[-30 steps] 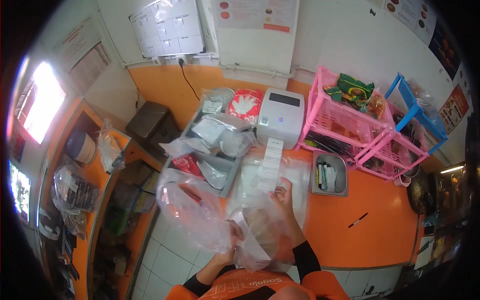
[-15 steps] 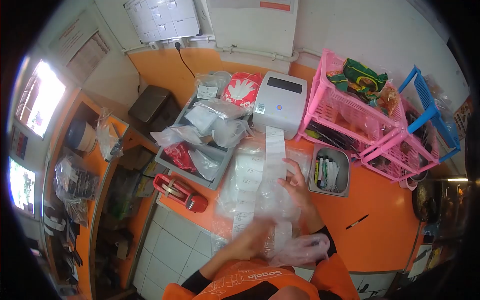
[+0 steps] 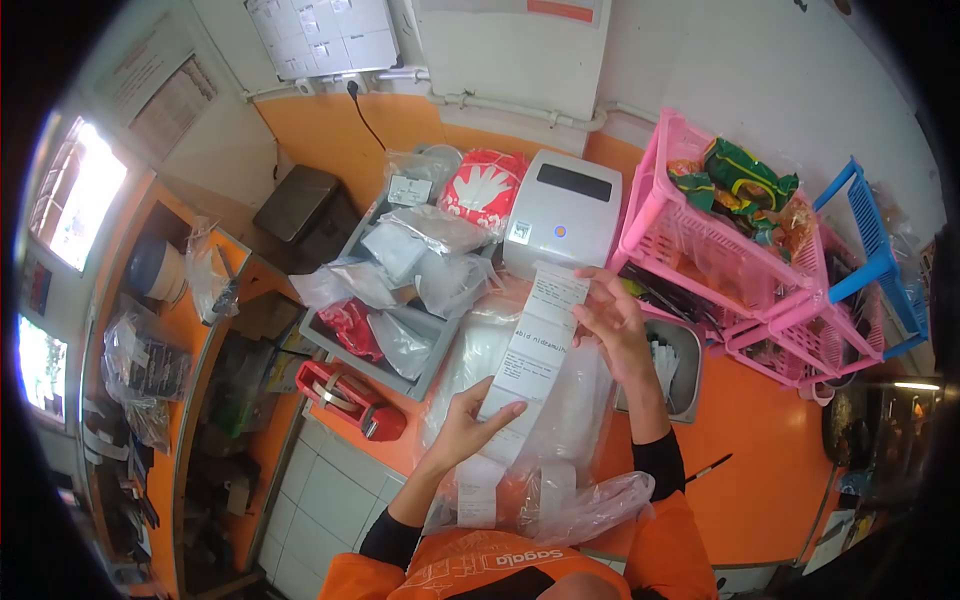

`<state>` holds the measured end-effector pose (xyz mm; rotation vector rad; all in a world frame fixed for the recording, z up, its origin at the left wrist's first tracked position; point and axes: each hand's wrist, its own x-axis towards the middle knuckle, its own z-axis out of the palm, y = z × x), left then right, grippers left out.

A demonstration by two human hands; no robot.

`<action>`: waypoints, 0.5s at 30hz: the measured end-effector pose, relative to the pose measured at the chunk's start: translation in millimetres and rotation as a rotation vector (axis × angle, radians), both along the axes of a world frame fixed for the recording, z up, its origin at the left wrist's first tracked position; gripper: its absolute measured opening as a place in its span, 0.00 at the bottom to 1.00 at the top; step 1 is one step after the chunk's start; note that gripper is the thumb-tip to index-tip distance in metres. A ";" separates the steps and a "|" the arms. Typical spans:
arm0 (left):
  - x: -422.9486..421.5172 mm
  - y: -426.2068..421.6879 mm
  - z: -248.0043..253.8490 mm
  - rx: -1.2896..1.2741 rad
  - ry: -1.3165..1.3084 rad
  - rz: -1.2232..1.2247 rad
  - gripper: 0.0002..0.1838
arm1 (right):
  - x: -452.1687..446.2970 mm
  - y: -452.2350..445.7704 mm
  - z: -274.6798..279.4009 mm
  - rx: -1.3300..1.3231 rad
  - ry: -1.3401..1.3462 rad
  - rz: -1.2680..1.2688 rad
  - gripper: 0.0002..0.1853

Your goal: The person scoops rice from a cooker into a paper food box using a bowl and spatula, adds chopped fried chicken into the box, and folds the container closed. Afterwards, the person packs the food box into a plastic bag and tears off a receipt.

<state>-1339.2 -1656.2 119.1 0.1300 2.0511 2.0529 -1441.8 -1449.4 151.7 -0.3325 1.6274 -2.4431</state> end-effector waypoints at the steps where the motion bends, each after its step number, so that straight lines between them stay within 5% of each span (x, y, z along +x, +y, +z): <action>1: 2.9 -0.9 -2.0 -0.028 0.029 0.014 0.17 | 1.0 0.0 -0.7 0.021 -0.007 -0.006 0.20; 15: 28.7 4.6 -11.7 0.002 0.026 0.026 0.16 | 9.3 2.1 -1.7 0.189 0.015 -0.029 0.15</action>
